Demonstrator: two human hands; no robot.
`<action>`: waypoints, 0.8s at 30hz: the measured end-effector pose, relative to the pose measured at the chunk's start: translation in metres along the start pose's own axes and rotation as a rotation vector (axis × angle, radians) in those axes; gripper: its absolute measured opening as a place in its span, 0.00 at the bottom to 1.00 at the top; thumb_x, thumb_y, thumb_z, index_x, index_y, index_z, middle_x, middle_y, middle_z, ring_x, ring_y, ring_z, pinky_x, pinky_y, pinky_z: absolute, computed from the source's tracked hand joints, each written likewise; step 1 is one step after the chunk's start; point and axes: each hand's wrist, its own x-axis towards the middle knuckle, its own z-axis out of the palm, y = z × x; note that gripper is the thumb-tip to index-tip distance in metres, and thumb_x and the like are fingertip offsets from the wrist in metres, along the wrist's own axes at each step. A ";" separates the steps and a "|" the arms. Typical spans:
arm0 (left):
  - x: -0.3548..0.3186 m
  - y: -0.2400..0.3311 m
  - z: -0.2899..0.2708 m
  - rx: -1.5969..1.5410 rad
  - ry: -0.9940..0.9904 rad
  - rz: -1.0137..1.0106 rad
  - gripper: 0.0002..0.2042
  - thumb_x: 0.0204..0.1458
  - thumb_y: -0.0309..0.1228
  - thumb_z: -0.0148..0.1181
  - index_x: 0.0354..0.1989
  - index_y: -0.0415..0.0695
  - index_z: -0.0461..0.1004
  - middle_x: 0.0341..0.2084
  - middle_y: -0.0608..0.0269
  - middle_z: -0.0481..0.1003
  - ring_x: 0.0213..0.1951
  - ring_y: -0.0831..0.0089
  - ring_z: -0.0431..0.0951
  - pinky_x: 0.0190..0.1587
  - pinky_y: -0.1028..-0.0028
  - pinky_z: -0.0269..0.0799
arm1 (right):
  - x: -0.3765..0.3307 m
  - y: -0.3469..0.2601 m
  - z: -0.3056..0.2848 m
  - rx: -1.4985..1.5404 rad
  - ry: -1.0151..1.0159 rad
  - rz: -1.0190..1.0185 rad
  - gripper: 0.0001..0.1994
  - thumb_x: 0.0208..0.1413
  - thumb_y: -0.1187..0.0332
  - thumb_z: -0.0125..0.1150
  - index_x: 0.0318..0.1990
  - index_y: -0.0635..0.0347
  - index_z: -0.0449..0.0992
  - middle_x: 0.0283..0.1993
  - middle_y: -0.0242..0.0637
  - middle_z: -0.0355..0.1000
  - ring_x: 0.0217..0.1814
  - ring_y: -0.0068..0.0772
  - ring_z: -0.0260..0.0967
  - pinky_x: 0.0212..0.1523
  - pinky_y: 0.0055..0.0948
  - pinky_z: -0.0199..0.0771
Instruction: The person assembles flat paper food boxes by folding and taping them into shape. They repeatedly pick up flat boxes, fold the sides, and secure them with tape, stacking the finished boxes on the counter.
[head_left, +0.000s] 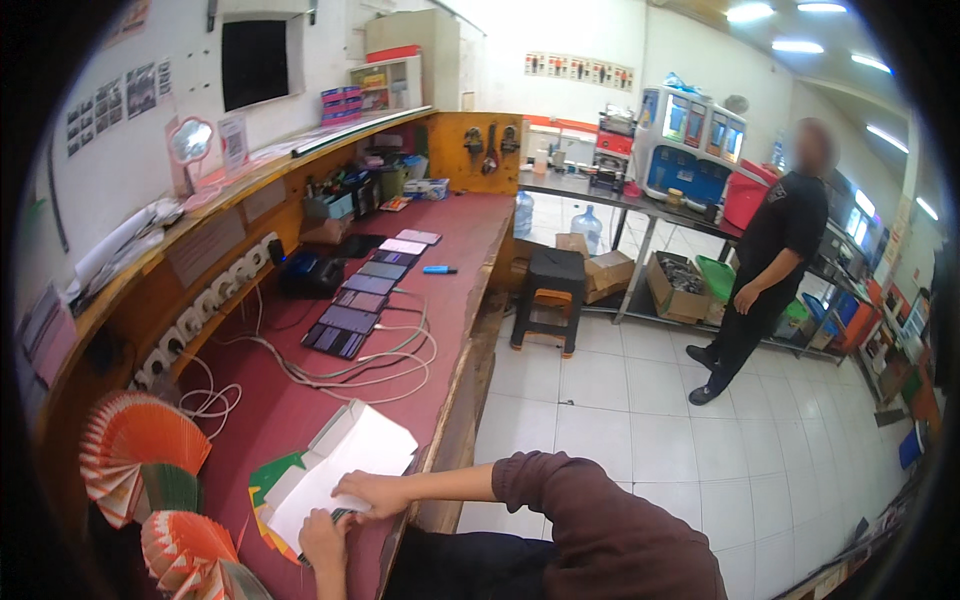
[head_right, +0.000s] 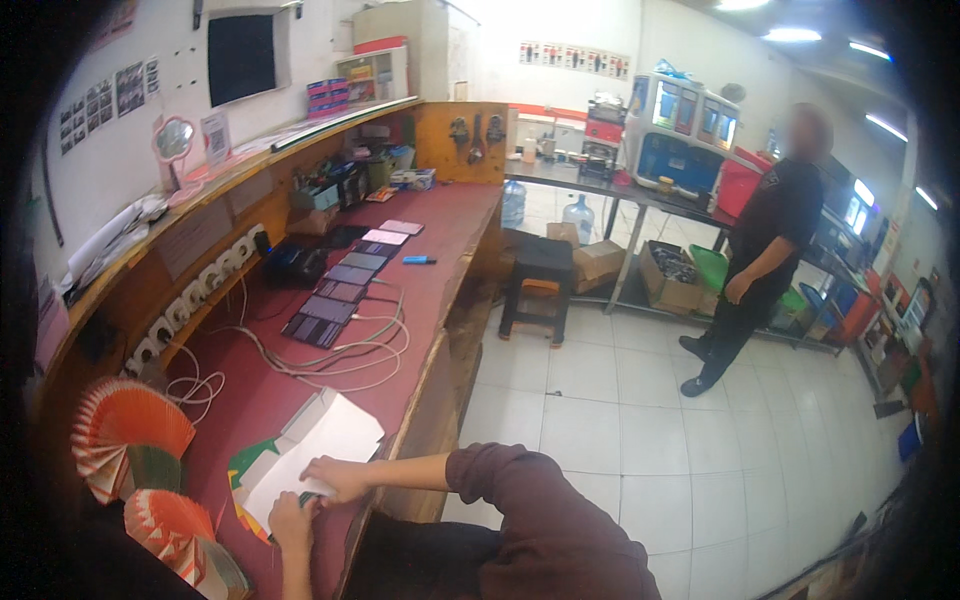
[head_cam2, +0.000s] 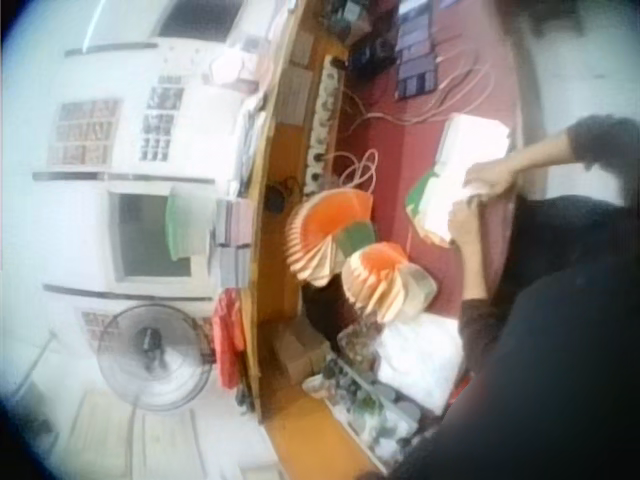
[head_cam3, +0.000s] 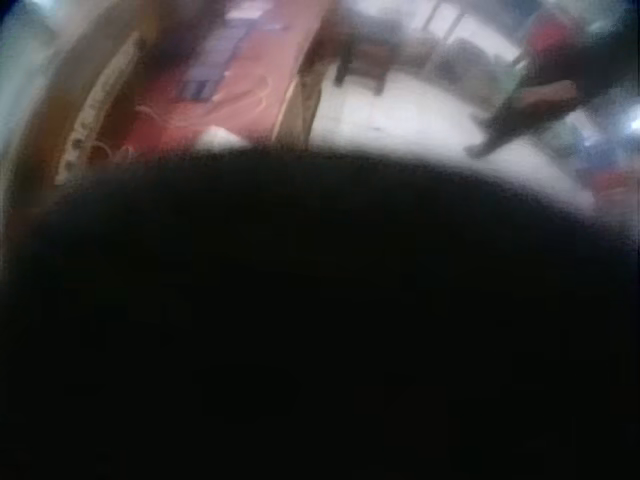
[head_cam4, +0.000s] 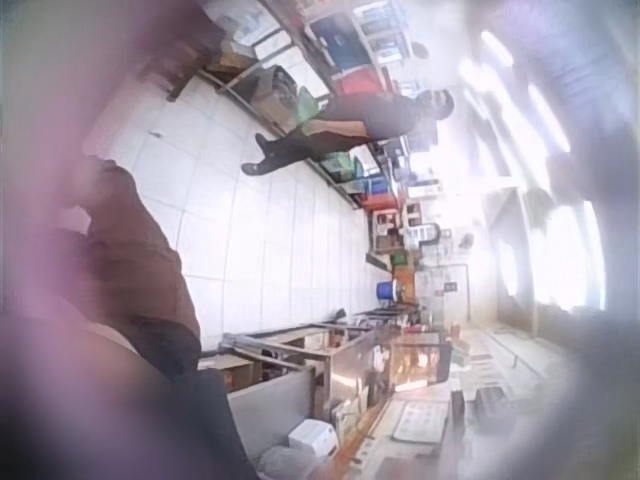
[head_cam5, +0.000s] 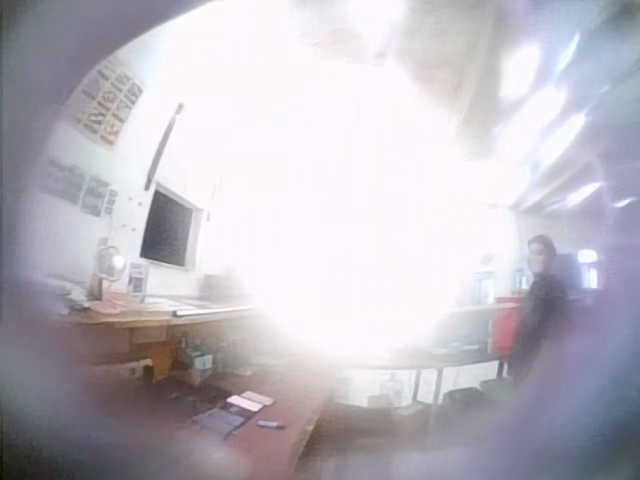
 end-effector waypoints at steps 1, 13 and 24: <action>0.006 -0.008 0.001 -0.092 0.038 -0.031 0.20 0.50 0.46 0.56 0.22 0.38 0.72 0.22 0.51 0.72 0.28 0.49 0.72 0.32 0.53 0.65 | -0.003 -0.003 -0.003 -0.132 -0.026 -0.025 0.24 0.45 0.65 0.63 0.50 0.63 0.65 0.50 0.47 0.61 0.50 0.49 0.62 0.53 0.41 0.63; 0.059 -0.075 0.011 -0.503 -0.292 -0.107 0.29 0.59 0.46 0.41 0.17 0.31 0.72 0.13 0.39 0.67 0.20 0.45 0.71 0.29 0.53 0.62 | 0.067 0.007 -0.017 -0.341 -0.066 -0.078 0.11 0.40 0.60 0.59 0.19 0.58 0.76 0.20 0.45 0.71 0.24 0.48 0.71 0.27 0.42 0.71; 0.032 -0.048 0.006 -0.107 -0.197 0.010 0.29 0.58 0.51 0.40 0.20 0.39 0.77 0.20 0.45 0.75 0.27 0.48 0.75 0.35 0.56 0.70 | 0.087 -0.046 -0.101 -0.153 -0.532 0.302 0.26 0.52 0.45 0.55 0.45 0.60 0.74 0.38 0.46 0.75 0.45 0.45 0.71 0.48 0.37 0.68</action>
